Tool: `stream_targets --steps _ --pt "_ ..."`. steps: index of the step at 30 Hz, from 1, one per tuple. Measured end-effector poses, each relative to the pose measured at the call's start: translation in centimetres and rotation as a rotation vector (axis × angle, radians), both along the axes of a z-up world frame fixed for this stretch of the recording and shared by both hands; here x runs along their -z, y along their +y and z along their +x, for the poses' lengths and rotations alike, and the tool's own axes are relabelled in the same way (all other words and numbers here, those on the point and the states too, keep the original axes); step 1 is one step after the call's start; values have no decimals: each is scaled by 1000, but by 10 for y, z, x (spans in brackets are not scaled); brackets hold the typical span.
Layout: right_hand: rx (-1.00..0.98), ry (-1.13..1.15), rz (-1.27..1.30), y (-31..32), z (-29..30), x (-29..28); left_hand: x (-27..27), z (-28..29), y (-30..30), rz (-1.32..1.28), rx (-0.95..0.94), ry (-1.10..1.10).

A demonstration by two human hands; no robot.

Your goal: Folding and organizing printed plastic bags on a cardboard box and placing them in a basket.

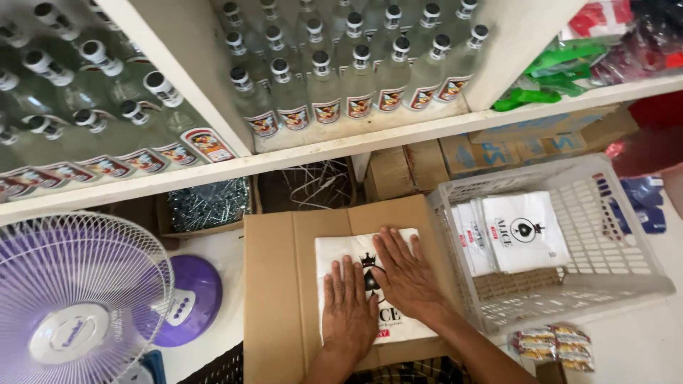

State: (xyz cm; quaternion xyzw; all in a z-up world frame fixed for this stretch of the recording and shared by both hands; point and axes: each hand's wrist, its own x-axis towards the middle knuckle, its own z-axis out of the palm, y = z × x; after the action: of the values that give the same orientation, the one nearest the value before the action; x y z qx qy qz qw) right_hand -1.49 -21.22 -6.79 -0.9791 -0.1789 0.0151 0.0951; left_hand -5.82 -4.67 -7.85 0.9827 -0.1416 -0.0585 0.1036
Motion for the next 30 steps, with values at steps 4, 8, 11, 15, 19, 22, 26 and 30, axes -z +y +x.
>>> stream_targets --steps 4,8,11,15,19,22,26,30 --pt "-10 -15 -15 -4 0 7 14 23 9 -123 28 -285" --pt "-14 -52 -18 -5 0 8 -10 58 14 -74 1 -334" --pt "-1 -12 -25 -4 -4 0 -30 67 12 124 -25 220" --pt "-79 -58 83 10 -30 -9 -29 71 11 105 -35 285" --pt "-155 208 173 20 -52 -5 -33 70 12 210 25 333" --pt "-95 131 54 15 -28 -18 -20 67 13 90 -23 273" --pt "-83 160 1 8 -12 -15 -17 67 14 69 -33 242" --pt "-95 17 10 4 -5 -4 -13 65 16 69 -53 243"
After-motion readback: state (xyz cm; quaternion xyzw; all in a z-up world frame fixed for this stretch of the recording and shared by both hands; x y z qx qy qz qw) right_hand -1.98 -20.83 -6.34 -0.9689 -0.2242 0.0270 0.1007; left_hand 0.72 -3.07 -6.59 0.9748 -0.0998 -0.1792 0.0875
